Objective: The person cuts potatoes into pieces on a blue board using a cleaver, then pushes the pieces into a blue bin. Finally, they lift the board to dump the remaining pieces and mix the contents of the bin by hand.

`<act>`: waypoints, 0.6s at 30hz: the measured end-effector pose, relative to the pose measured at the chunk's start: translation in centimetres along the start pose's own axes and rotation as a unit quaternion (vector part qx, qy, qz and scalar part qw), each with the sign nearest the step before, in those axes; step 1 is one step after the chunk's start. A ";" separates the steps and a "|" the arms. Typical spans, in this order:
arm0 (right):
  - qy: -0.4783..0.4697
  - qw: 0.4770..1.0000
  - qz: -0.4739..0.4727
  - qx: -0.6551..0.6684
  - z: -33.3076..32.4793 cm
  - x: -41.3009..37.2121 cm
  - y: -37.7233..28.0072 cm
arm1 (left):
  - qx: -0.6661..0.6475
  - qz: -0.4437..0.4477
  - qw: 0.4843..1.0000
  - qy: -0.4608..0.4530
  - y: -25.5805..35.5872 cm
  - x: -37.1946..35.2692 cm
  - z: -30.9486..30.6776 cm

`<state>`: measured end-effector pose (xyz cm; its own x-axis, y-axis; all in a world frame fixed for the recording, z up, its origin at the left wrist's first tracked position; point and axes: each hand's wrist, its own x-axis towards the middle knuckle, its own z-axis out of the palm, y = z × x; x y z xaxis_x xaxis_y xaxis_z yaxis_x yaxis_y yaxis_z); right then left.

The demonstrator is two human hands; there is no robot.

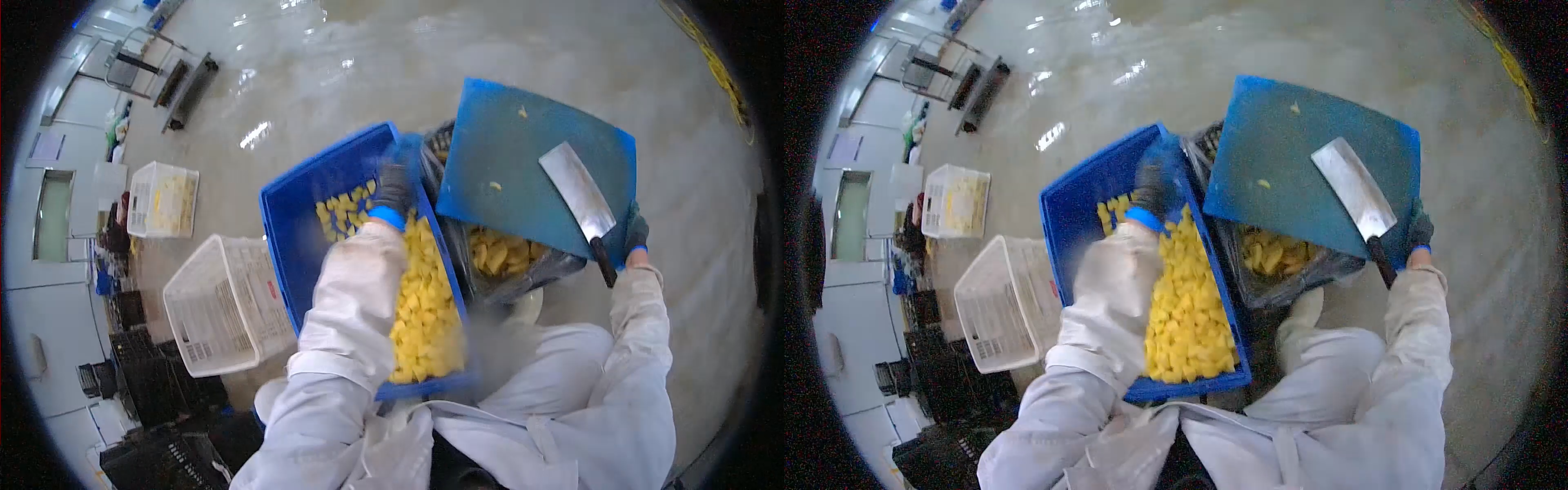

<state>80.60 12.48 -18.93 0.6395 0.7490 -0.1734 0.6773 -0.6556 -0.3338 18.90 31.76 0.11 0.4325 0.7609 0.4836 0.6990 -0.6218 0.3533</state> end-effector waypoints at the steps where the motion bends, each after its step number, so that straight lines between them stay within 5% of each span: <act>1: 0.010 0.999 -0.020 -0.032 -0.3 -0.4 -0.1 | 0.076 0.050 0.992 0.093 -0.6 -1.1 -2.3; 2: 0.014 0.996 -0.038 -0.082 -0.9 -1.9 -1.8 | -0.104 -0.131 0.984 0.059 -0.1 -2.1 -5.1; 3: 0.019 0.989 -0.061 -0.133 -1.2 -2.9 -3.1 | -0.266 -0.311 0.908 0.083 0.5 -3.2 -7.9; 7: 0.004 0.999 0.010 0.033 0.1 -3.5 -2.3 | -0.023 -0.331 0.933 0.140 -1.4 -14.0 -15.1; 10: -0.086 0.987 0.054 0.128 -0.7 -3.7 -3.1 | 0.335 -0.359 0.869 0.062 -6.5 -26.8 -17.9; 14: -0.124 0.957 0.229 0.127 -8.7 -6.2 -10.5 | 0.103 -0.553 0.827 -0.011 -8.4 -35.3 -20.6; 16: -0.086 0.931 0.151 0.321 -10.8 -6.0 -14.2 | -0.096 -0.645 0.752 -0.095 -8.5 -34.9 -21.2; 18: -0.194 0.888 0.058 0.413 -12.8 -10.5 -21.1 | -0.024 -0.558 0.819 -0.128 -8.8 -35.1 -20.8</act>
<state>64.22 17.22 1.81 0.4056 0.7632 -0.5030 0.0144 -0.5556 -0.8313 -14.28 6.67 -3.38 -0.3516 0.8705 -0.3445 0.7195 0.4867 0.4954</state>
